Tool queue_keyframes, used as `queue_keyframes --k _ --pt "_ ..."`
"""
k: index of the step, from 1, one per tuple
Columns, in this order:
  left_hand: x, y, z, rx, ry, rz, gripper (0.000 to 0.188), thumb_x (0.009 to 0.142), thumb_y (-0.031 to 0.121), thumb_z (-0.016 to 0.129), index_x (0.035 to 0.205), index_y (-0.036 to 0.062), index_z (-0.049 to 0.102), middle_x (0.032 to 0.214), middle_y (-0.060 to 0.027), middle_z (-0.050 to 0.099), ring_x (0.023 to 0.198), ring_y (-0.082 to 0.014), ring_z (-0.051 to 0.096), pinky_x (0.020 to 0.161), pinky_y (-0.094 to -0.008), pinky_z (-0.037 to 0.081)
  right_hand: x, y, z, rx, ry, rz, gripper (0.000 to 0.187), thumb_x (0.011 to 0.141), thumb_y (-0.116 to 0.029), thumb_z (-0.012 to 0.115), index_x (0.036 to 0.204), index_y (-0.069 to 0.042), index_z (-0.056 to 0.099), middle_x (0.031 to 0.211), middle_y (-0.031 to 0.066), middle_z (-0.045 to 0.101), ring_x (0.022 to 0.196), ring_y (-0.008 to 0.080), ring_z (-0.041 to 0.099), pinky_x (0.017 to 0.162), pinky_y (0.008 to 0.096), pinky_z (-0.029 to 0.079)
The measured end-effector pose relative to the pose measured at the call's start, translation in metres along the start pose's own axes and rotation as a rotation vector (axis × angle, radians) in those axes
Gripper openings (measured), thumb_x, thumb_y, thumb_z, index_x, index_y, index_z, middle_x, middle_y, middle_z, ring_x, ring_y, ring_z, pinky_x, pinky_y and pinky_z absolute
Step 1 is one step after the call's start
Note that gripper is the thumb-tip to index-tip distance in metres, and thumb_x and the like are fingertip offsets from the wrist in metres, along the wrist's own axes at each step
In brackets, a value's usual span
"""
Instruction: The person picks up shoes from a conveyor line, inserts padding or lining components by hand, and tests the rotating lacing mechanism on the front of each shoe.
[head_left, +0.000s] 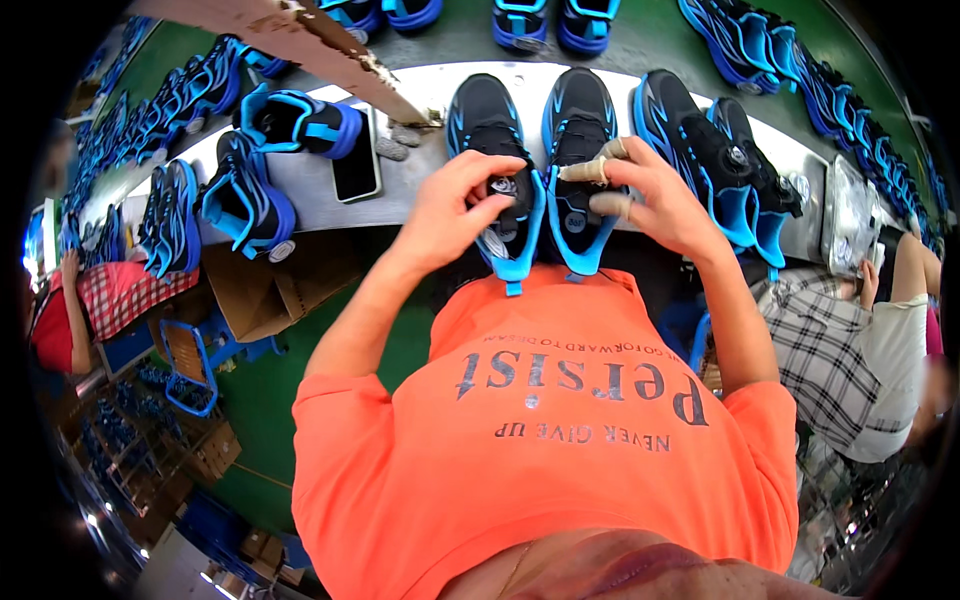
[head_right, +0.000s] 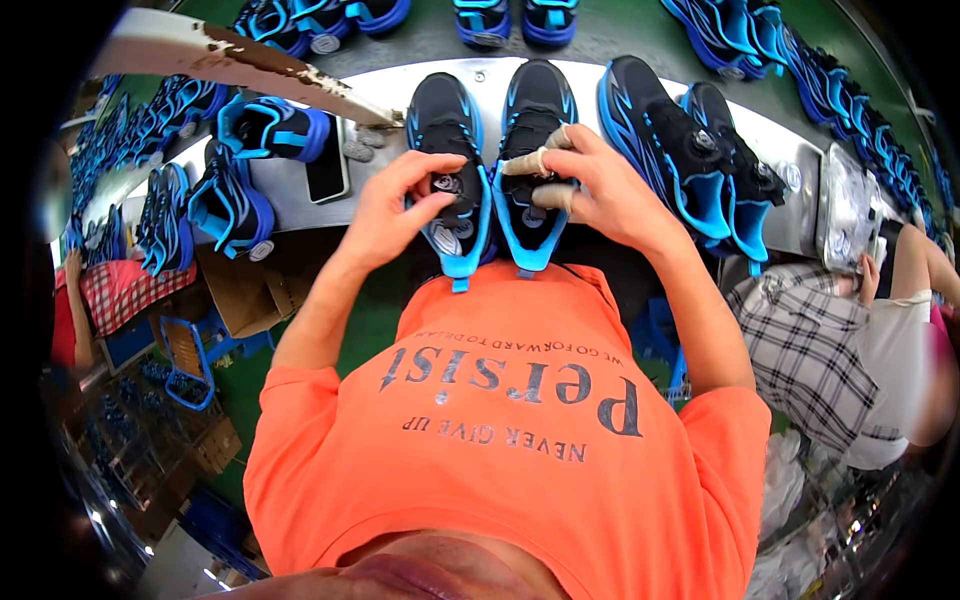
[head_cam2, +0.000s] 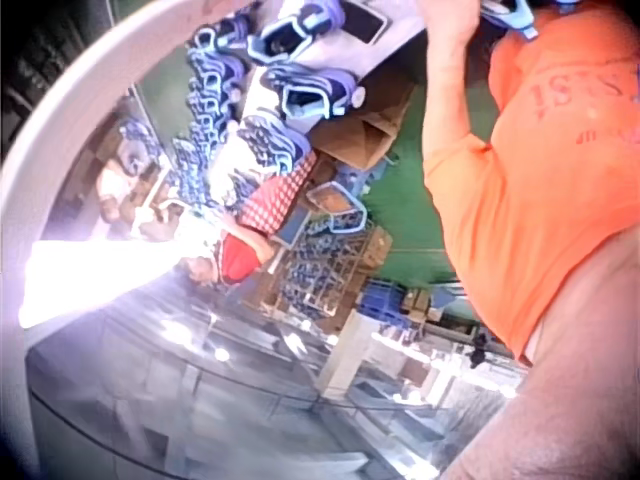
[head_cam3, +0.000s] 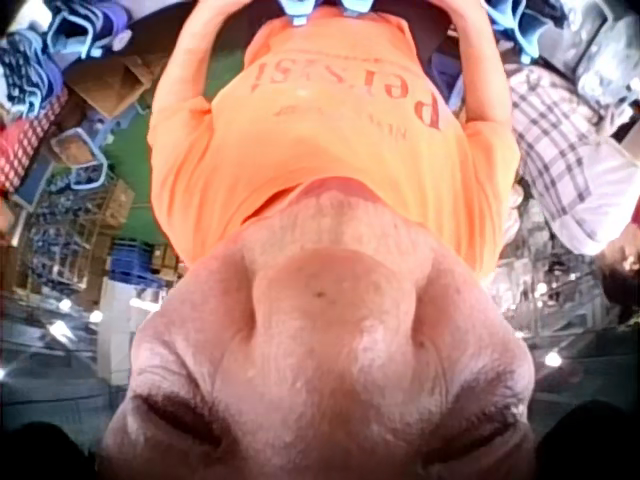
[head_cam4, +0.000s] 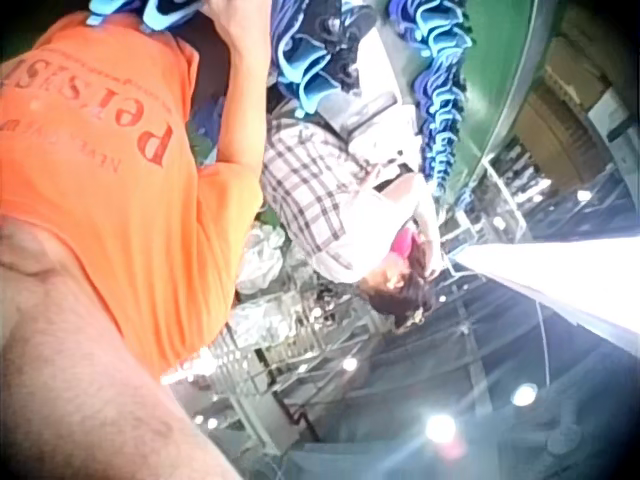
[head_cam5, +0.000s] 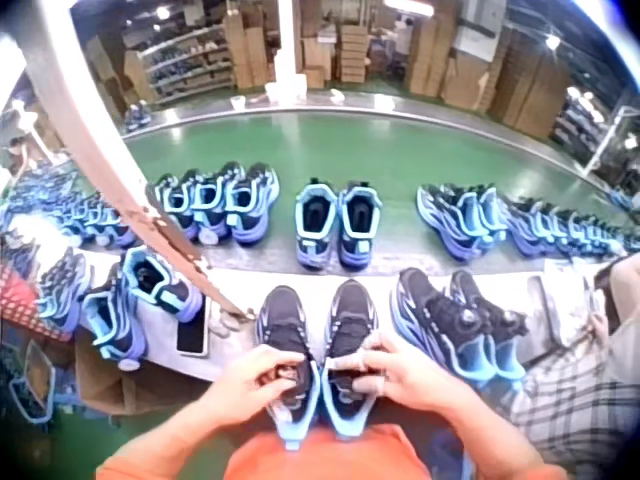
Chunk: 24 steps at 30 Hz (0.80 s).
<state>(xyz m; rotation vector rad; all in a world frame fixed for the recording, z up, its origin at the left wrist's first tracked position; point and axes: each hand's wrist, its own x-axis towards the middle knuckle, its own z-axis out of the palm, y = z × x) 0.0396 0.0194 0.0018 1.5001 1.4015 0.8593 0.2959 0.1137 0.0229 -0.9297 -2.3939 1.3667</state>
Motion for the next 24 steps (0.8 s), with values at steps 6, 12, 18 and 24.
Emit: queue_keyframes --k 6,12,18,24 --pt "0.002 0.009 0.01 0.21 0.161 0.017 0.039 0.077 0.005 0.073 0.115 0.0045 0.063 0.089 -0.0023 0.052 0.072 -0.0118 0.048 0.066 -0.0242 0.043 0.004 0.004 0.011 -0.17 0.205 0.014 0.031 0.077 -0.02 0.075 0.107 -0.015 0.071 0.084 0.0103 0.058 0.084 0.028 0.057 0.074 0.0369 0.047" --pt "0.003 0.01 0.0 0.03 0.021 -0.021 0.038 0.081 -0.001 0.066 0.118 0.003 0.064 0.095 -0.0019 0.057 0.074 -0.0084 0.047 0.069 -0.0213 0.043 0.012 0.001 0.009 -0.231 0.06 0.204 0.042 0.076 -0.017 0.076 0.117 -0.013 0.068 0.102 0.0104 0.05 0.098 0.026 0.054 0.084 0.0331 0.048" --pt "0.004 -0.009 -0.003 -0.097 -0.019 -0.056 0.037 0.078 0.004 0.072 0.114 0.004 0.063 0.094 -0.0038 0.056 0.071 -0.0131 0.05 0.067 -0.0251 0.045 0.005 0.006 0.0 -0.093 0.065 -0.005 0.039 0.075 -0.019 0.078 0.113 -0.013 0.07 0.091 0.0075 0.055 0.085 0.0202 0.057 0.074 0.0299 0.049" --pt "0.003 0.008 0.004 0.128 0.054 -0.047 0.04 0.079 0.0 0.068 0.119 0.0033 0.062 0.088 -0.002 0.053 0.073 -0.0103 0.048 0.069 -0.023 0.044 0.005 0.012 0.005 -0.197 0.18 -0.113 0.038 0.075 -0.017 0.076 0.113 -0.016 0.07 0.096 0.0084 0.057 0.089 0.0226 0.056 0.076 0.0327 0.049"
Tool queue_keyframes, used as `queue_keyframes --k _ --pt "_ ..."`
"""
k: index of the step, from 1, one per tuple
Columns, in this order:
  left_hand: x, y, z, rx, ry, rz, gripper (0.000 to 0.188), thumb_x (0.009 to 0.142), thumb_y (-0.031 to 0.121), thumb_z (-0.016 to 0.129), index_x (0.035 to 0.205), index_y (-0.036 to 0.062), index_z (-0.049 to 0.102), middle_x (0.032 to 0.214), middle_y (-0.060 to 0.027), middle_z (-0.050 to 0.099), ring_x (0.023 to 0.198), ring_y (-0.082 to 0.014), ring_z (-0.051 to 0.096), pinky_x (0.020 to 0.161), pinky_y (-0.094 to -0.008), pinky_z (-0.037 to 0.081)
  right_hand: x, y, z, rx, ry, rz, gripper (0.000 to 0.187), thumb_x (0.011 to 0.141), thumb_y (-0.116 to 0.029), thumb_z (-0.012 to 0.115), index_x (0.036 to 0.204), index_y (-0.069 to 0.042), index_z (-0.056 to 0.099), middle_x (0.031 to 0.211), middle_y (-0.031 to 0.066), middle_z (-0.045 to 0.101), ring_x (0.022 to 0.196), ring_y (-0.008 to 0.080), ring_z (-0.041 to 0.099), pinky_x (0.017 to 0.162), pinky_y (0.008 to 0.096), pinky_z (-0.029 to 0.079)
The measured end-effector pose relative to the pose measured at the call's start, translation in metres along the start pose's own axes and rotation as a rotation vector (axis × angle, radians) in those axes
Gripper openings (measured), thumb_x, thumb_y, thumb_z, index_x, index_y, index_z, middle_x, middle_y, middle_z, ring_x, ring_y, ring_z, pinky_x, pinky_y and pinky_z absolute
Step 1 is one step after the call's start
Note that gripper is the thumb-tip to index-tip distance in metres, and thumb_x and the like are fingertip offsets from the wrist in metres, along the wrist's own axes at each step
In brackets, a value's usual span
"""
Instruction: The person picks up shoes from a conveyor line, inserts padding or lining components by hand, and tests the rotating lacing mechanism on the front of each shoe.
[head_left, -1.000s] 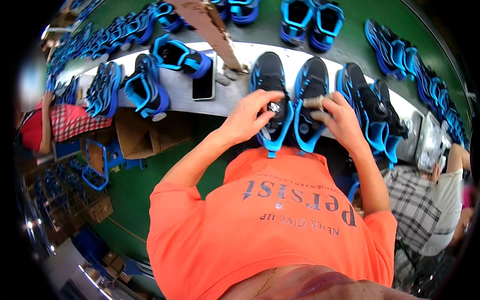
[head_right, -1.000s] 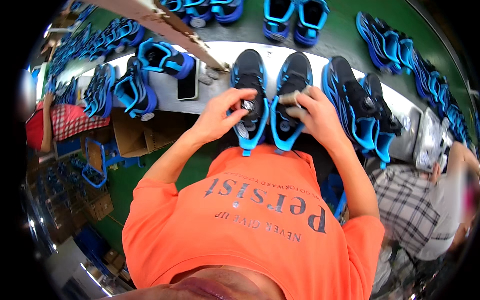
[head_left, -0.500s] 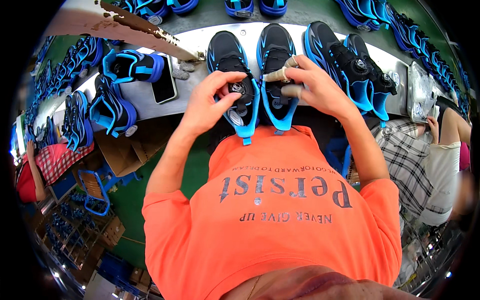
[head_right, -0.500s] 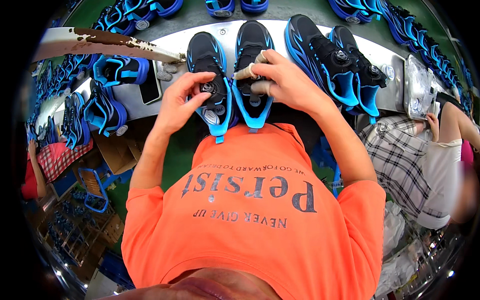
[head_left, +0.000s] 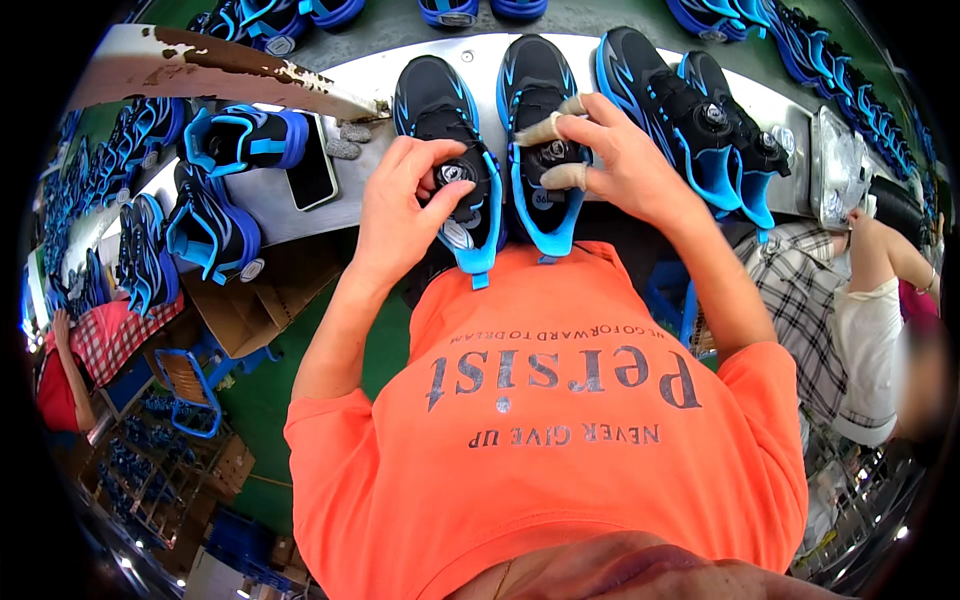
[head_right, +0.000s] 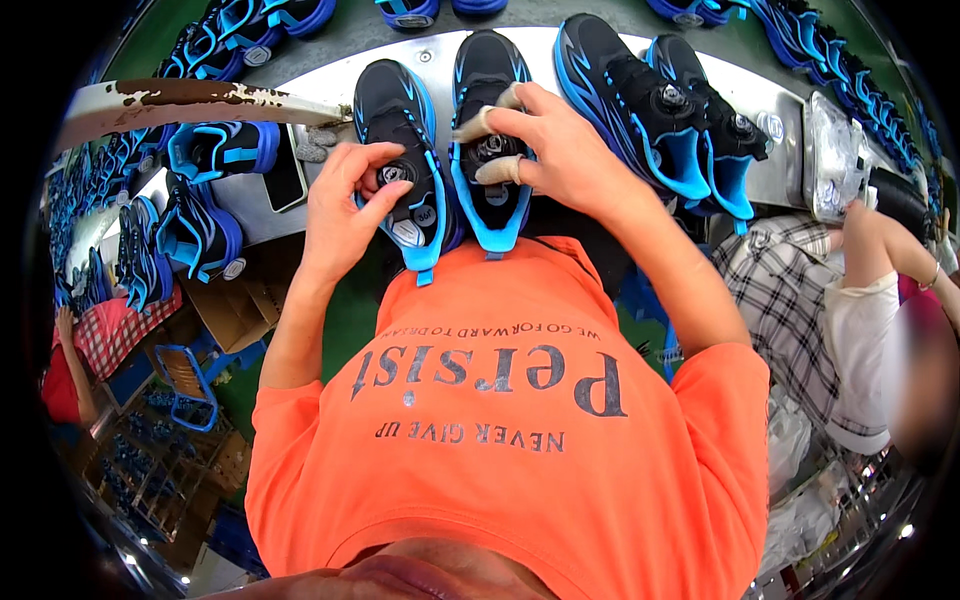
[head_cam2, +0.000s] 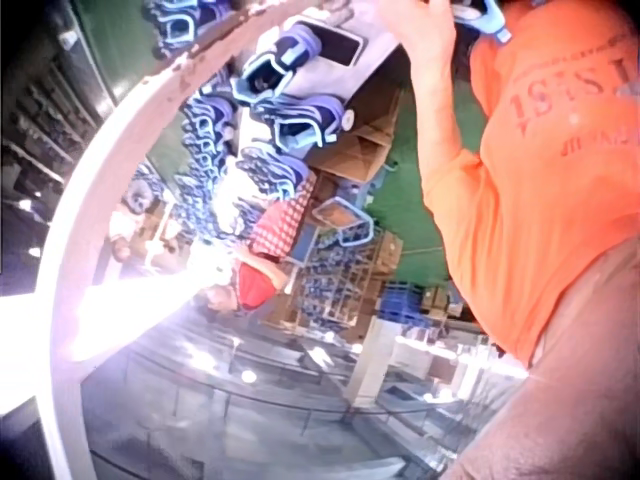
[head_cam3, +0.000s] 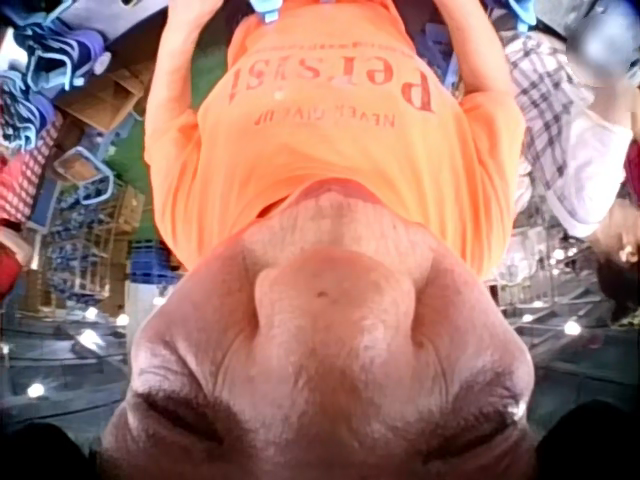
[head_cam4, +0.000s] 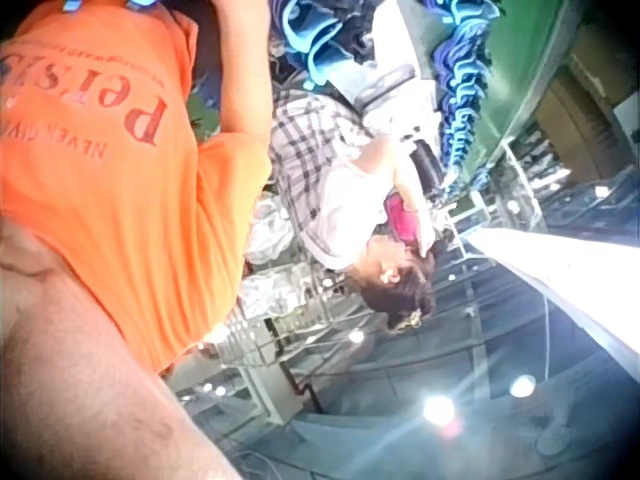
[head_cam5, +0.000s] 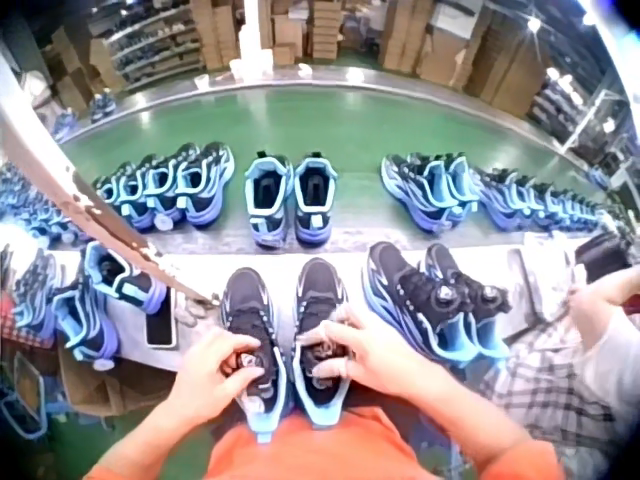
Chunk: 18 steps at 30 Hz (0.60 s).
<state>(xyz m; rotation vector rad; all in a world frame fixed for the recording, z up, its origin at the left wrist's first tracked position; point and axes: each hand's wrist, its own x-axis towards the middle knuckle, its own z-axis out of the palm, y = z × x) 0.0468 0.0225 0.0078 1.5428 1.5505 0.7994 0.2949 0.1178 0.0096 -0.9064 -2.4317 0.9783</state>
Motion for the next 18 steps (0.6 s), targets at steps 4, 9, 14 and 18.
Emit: queue_keyframes --k 4,9,14,18 --pt "0.003 -0.003 -0.005 -0.109 -0.064 -0.003 0.04 0.078 0.001 0.071 0.118 0.0027 0.063 0.088 -0.0007 0.05 0.075 -0.0087 0.046 0.071 -0.0209 0.041 0.004 -0.004 0.001 0.056 -0.139 0.195 0.039 0.074 -0.018 0.075 0.112 -0.015 0.07 0.098 0.0091 0.054 0.096 0.0257 0.057 0.083 0.0339 0.048" --pt "0.001 0.001 0.002 0.06 0.038 0.025 0.041 0.076 0.003 0.072 0.116 0.0038 0.063 0.092 -0.0037 0.056 0.072 -0.0118 0.047 0.069 -0.0236 0.044 0.0 0.0 -0.002 0.121 -0.013 -0.049 0.037 0.074 -0.016 0.075 0.111 -0.013 0.07 0.088 0.0081 0.055 0.089 0.0231 0.058 0.083 0.0305 0.049" --pt "0.002 -0.011 -0.004 -0.194 -0.086 -0.055 0.043 0.079 -0.001 0.069 0.121 0.0033 0.062 0.1 -0.0026 0.059 0.077 -0.0085 0.045 0.075 -0.0219 0.043 -0.004 -0.003 0.008 -0.036 0.009 0.18 0.034 0.075 -0.02 0.075 0.108 -0.013 0.071 0.088 0.0084 0.054 0.087 0.0238 0.057 0.076 0.0331 0.048" --pt "0.001 -0.002 -0.003 0.018 -0.054 0.028 0.038 0.079 0.001 0.07 0.117 0.0008 0.062 0.102 -0.0016 0.059 0.075 -0.0076 0.044 0.072 -0.0214 0.042 -0.004 0.002 0.003 0.104 0.001 0.005 0.033 0.076 -0.022 0.076 0.108 -0.014 0.071 0.089 0.0085 0.054 0.081 0.0235 0.056 0.073 0.0326 0.048"
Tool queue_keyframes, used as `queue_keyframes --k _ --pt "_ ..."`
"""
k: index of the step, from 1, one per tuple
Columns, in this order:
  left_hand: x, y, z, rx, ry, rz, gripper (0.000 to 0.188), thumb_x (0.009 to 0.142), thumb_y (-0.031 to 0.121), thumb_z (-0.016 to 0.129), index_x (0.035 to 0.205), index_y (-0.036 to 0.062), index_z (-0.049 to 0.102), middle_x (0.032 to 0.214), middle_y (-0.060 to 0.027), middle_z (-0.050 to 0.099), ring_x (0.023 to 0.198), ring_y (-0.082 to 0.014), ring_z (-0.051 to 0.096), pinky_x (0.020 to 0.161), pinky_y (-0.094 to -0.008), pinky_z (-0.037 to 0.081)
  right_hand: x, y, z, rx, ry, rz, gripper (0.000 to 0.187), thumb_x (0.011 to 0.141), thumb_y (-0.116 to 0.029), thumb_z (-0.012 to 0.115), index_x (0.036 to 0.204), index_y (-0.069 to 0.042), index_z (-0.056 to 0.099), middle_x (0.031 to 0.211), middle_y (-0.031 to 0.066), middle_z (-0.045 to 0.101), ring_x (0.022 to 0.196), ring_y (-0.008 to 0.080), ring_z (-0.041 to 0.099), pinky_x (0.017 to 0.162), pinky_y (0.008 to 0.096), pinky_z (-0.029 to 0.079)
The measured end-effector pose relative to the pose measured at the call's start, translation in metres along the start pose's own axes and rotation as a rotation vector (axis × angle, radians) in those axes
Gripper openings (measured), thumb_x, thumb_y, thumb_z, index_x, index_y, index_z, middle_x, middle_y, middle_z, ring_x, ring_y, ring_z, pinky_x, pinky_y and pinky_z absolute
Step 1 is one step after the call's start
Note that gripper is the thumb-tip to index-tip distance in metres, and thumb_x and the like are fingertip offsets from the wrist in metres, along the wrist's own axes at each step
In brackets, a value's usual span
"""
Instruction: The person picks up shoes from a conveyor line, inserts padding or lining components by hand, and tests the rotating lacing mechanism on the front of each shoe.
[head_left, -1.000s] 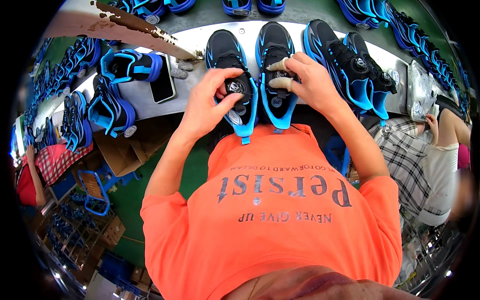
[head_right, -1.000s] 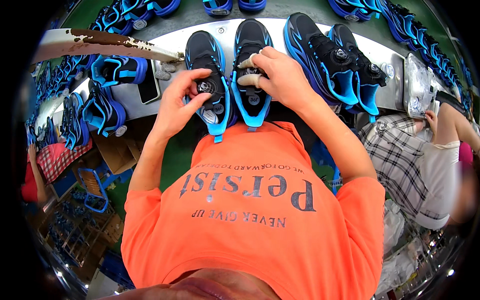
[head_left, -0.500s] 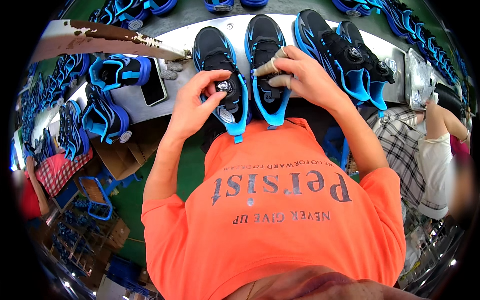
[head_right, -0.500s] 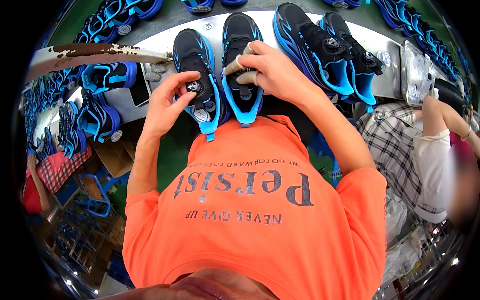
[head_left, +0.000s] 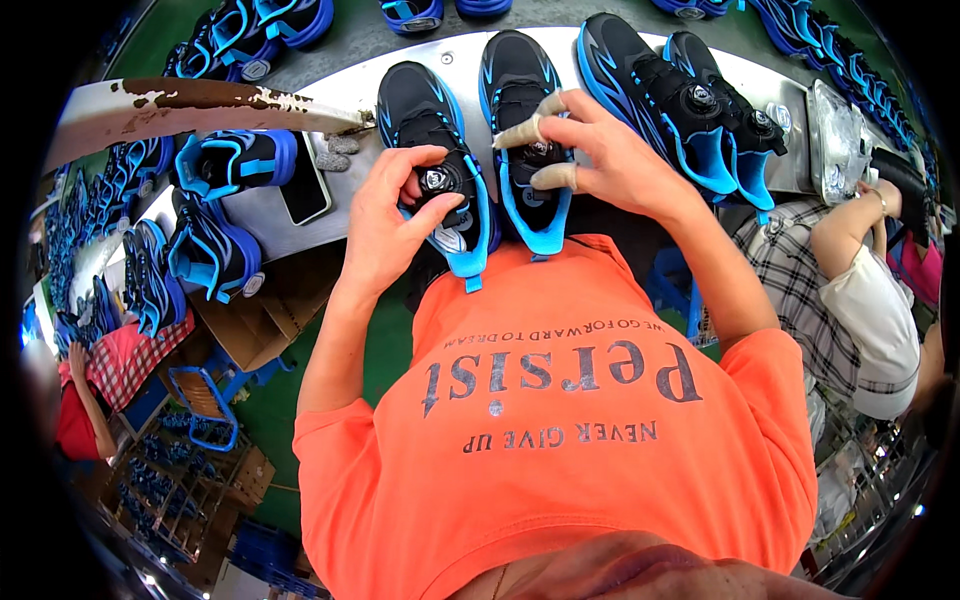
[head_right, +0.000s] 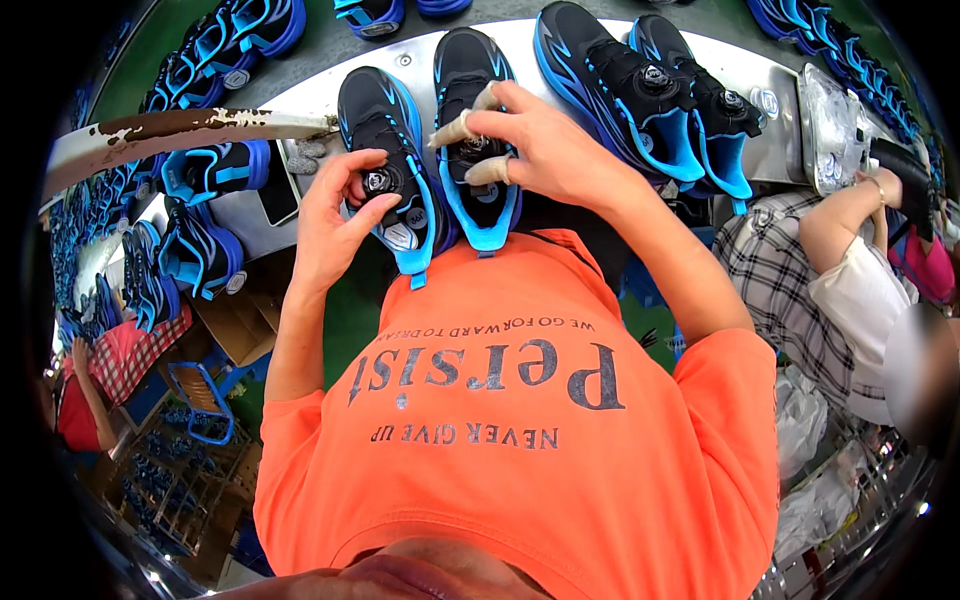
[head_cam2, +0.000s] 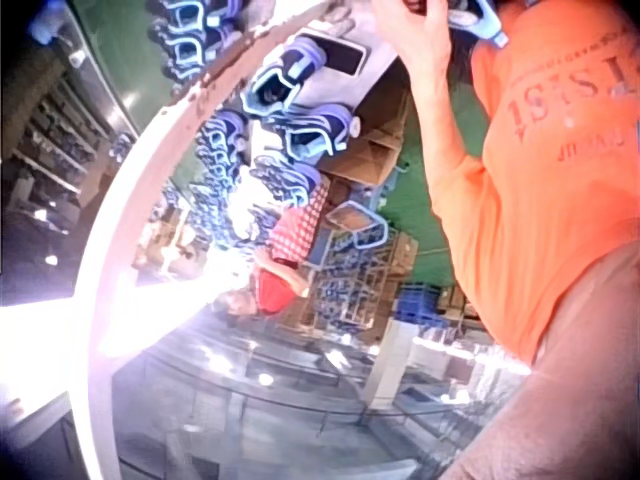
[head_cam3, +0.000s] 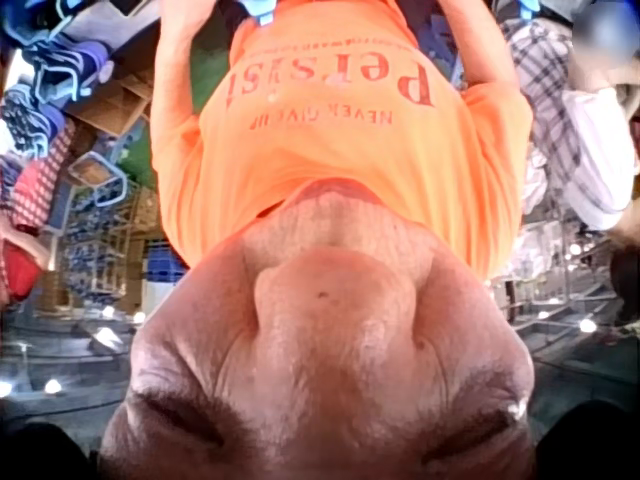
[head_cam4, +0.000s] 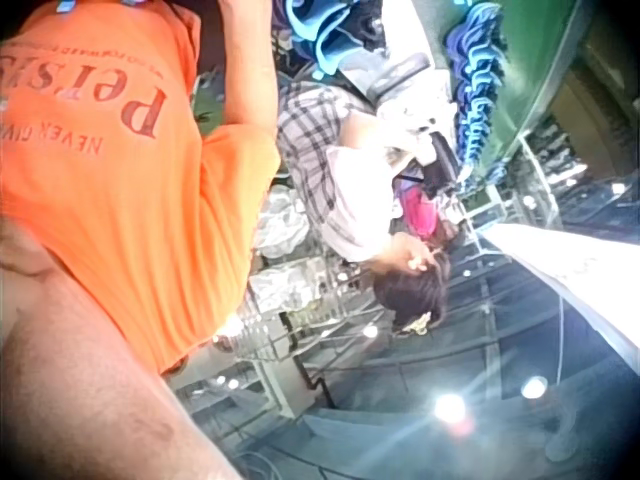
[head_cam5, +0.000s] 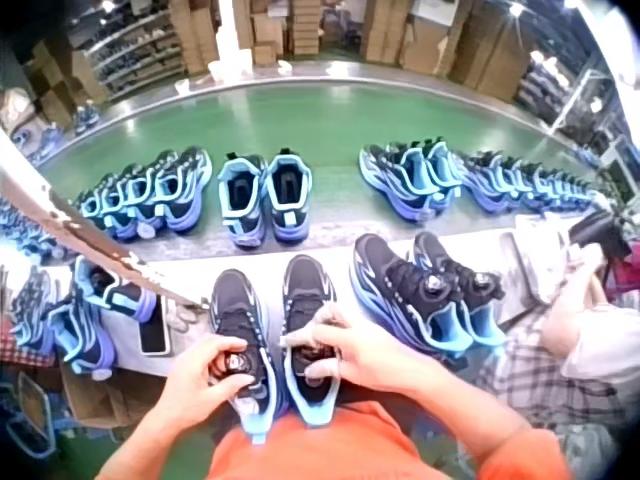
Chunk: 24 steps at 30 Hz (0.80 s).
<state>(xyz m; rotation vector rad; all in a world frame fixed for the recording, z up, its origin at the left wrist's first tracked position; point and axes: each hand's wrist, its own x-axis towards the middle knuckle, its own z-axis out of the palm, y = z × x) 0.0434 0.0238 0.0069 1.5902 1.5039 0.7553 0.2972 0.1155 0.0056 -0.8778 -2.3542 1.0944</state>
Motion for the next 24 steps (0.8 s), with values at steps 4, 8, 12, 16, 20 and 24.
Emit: queue_keyframes --k 4,8,12,16,20,24 --pt "0.005 -0.005 0.003 -0.053 0.031 -0.069 0.038 0.078 0.003 0.072 0.115 0.0015 0.062 0.101 -0.0019 0.059 0.072 -0.0073 0.044 0.068 -0.0208 0.041 -0.002 -0.004 0.008 -0.083 -0.009 0.175 0.035 0.074 -0.02 0.077 0.108 -0.013 0.071 0.09 0.0083 0.054 0.084 0.0237 0.056 0.077 0.0323 0.048" --pt "0.004 -0.003 0.004 -0.025 0.045 -0.039 0.037 0.078 0.003 0.072 0.114 0.0014 0.063 0.1 -0.002 0.059 0.071 -0.0064 0.043 0.067 -0.0201 0.041 -0.002 -0.001 0.006 -0.042 0.033 0.106 0.037 0.073 -0.017 0.077 0.108 -0.012 0.07 0.092 0.0084 0.054 0.091 0.0236 0.056 0.081 0.031 0.047" --pt "0.003 -0.007 0.006 -0.087 0.063 -0.065 0.037 0.078 0.002 0.072 0.114 0.0011 0.063 0.1 -0.0022 0.06 0.071 -0.0057 0.042 0.067 -0.0196 0.04 0.003 0.004 0.003 0.049 -0.051 0.023 0.033 0.075 -0.012 0.074 0.107 -0.011 0.071 0.092 0.0083 0.054 0.09 0.024 0.056 0.08 0.0317 0.048" --pt "0.004 -0.006 0.007 -0.087 0.083 -0.056 0.035 0.076 0.006 0.073 0.11 0.0033 0.064 0.095 -0.0009 0.06 0.069 -0.0086 0.043 0.065 -0.0219 0.041 -0.007 -0.004 0.018 -0.114 0.144 0.126 0.03 0.075 -0.019 0.077 0.104 -0.014 0.071 0.085 0.01 0.055 0.082 0.0273 0.058 0.071 0.0351 0.048" --pt "0.002 -0.008 0.006 -0.072 0.059 -0.054 0.037 0.079 0.002 0.072 0.115 0.0012 0.063 0.101 -0.0015 0.06 0.071 -0.0052 0.042 0.066 -0.0187 0.039 0.001 0.006 0.005 0.025 0.013 -0.032 0.035 0.075 -0.011 0.075 0.11 -0.011 0.07 0.093 0.0085 0.052 0.091 0.0232 0.055 0.082 0.0301 0.048" --pt "0.005 -0.007 0.007 -0.092 0.057 -0.067 0.037 0.079 0.002 0.072 0.114 0.0012 0.063 0.101 -0.0014 0.06 0.071 -0.0049 0.041 0.066 -0.0185 0.039 -0.004 0.003 0.016 -0.052 0.065 0.021 0.036 0.074 -0.012 0.076 0.109 -0.011 0.07 0.087 0.0083 0.052 0.085 0.0238 0.056 0.077 0.0307 0.048"
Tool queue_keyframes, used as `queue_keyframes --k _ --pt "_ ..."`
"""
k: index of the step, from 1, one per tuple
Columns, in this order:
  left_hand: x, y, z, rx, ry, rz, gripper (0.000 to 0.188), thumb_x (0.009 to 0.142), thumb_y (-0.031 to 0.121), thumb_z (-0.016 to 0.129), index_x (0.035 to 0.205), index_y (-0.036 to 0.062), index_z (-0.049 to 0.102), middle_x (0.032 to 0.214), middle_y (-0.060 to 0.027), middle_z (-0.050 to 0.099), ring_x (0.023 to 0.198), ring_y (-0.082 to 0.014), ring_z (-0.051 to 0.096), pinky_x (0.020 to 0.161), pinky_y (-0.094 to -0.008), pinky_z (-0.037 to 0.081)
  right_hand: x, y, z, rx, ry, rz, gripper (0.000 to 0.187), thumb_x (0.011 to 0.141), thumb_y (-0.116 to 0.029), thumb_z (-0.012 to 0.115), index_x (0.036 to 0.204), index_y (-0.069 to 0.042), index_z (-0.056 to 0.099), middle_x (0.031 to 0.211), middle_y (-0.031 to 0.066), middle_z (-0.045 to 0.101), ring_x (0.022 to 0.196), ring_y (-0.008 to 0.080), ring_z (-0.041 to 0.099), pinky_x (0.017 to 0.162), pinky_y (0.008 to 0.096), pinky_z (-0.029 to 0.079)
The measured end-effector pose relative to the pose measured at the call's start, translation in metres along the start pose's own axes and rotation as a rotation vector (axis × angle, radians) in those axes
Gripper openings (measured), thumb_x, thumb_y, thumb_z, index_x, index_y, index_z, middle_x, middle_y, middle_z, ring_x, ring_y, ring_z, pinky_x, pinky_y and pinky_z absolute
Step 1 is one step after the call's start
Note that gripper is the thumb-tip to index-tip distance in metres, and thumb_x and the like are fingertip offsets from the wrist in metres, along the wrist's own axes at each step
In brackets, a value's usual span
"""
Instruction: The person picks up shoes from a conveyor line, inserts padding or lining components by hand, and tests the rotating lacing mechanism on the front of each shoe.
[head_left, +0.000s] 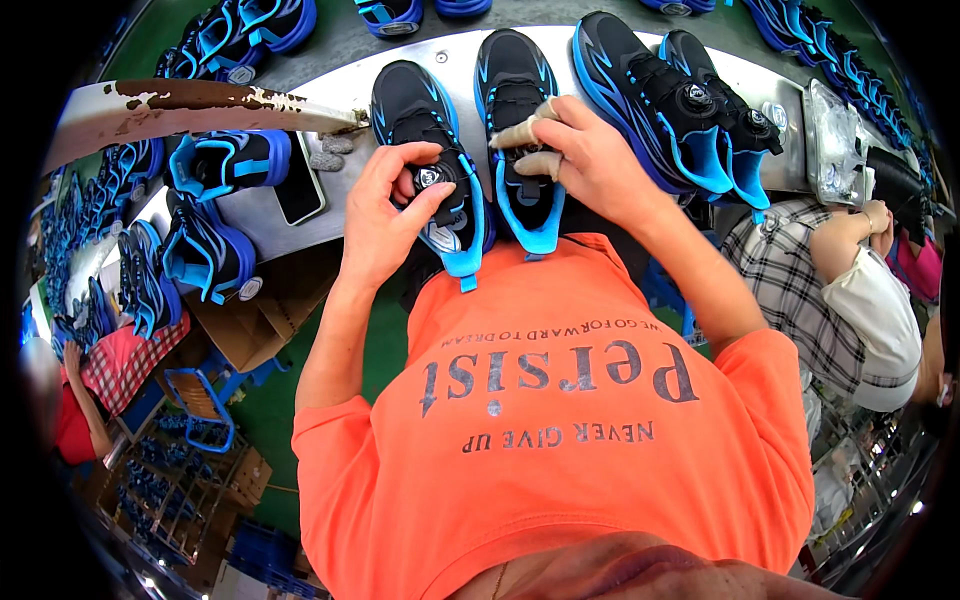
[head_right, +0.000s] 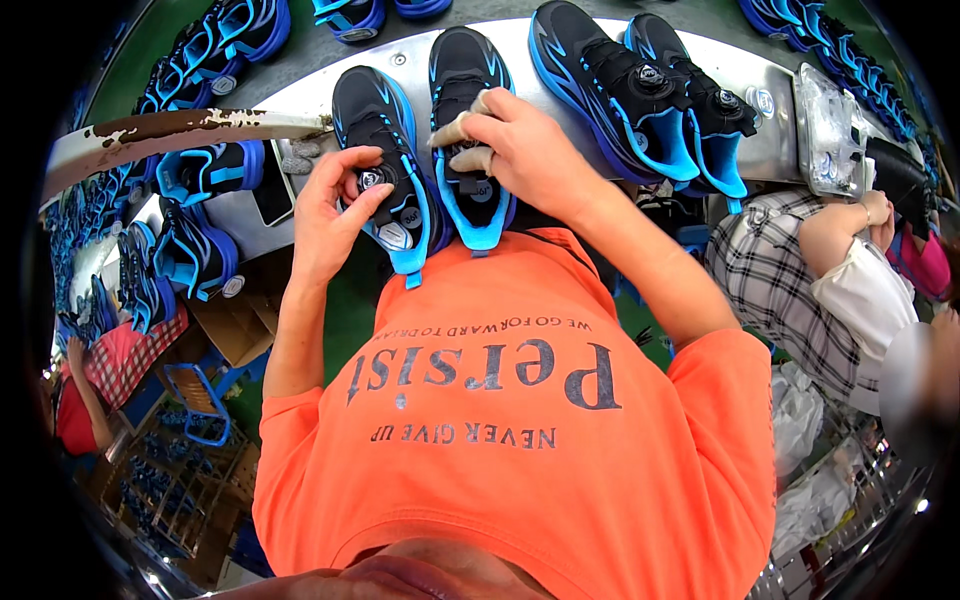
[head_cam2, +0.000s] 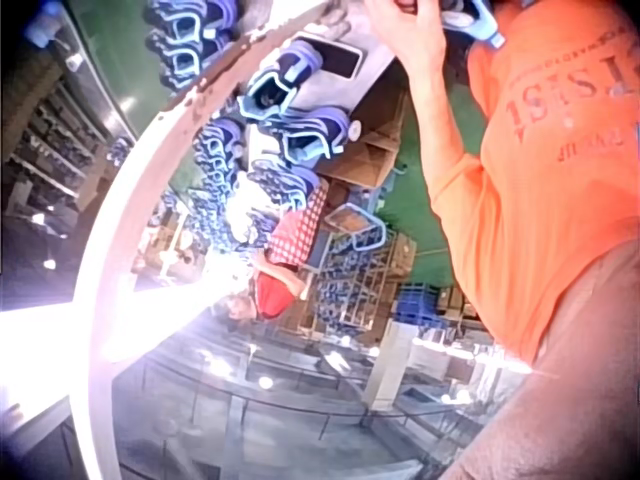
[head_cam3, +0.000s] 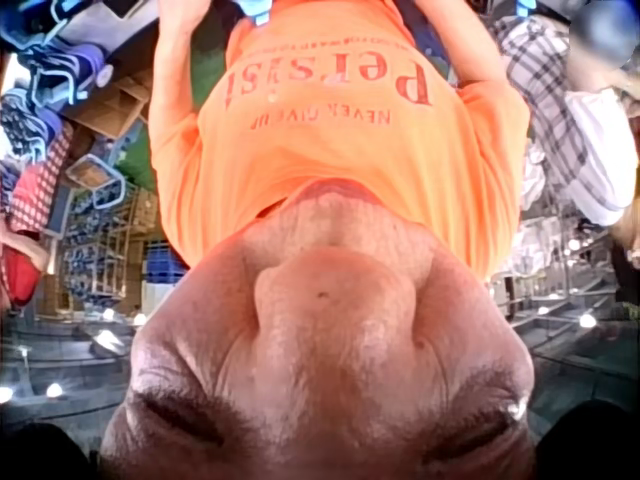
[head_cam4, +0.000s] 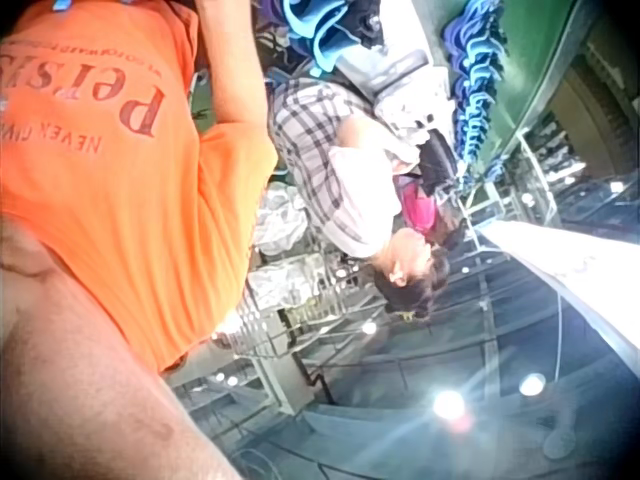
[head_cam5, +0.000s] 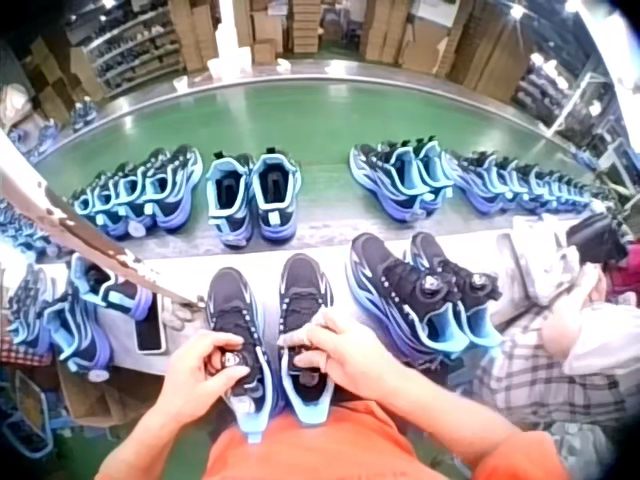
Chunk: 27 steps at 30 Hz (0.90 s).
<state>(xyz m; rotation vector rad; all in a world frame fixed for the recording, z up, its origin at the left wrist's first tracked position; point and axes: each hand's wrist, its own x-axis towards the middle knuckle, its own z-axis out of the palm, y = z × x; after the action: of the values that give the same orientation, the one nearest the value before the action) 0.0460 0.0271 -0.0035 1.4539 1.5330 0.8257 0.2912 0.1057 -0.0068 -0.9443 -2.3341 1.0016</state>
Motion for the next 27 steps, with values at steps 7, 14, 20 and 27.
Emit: queue_keyframes --k 7,14,20,27 --pt "-0.001 -0.001 0.003 -0.047 0.059 -0.023 0.032 0.076 0.008 0.074 0.107 0.0044 0.066 0.093 0.0 0.061 0.068 -0.0096 0.043 0.064 -0.0228 0.041 0.005 0.005 -0.007 0.037 0.062 -0.132 0.033 0.071 -0.016 0.078 0.102 -0.011 0.069 0.088 0.0094 0.054 0.085 0.0284 0.056 0.074 0.0362 0.048" --pt "0.001 0.0 0.004 -0.022 0.042 -0.001 0.034 0.076 0.009 0.075 0.108 0.0046 0.065 0.088 -0.0005 0.057 0.068 -0.0108 0.044 0.063 -0.0237 0.04 0.0 0.014 0.008 -0.083 0.15 -0.129 0.033 0.071 -0.018 0.079 0.102 -0.011 0.069 0.081 0.0068 0.053 0.077 0.0269 0.054 0.07 0.0372 0.046" --pt "-0.003 0.011 0.009 0.161 0.155 0.069 0.031 0.076 0.009 0.075 0.106 0.0051 0.067 0.087 -0.0026 0.051 0.07 -0.0141 0.045 0.063 -0.0264 0.041 -0.011 0.0 0.024 -0.031 0.321 0.046 0.033 0.072 -0.018 0.08 0.103 -0.01 0.071 0.083 0.0073 0.057 0.078 0.0254 0.055 0.07 0.0362 0.046" --pt "-0.002 0.008 0.004 0.181 0.089 0.146 0.04 0.078 0.005 0.07 0.117 0.0056 0.063 0.101 -0.0049 0.056 0.082 -0.014 0.047 0.075 -0.0253 0.042 0.013 -0.011 -0.02 0.044 0.164 0.105 0.028 0.086 -0.017 0.071 0.113 -0.009 0.068 0.091 0.0066 0.061 0.077 0.0199 0.058 0.071 0.0304 0.048"
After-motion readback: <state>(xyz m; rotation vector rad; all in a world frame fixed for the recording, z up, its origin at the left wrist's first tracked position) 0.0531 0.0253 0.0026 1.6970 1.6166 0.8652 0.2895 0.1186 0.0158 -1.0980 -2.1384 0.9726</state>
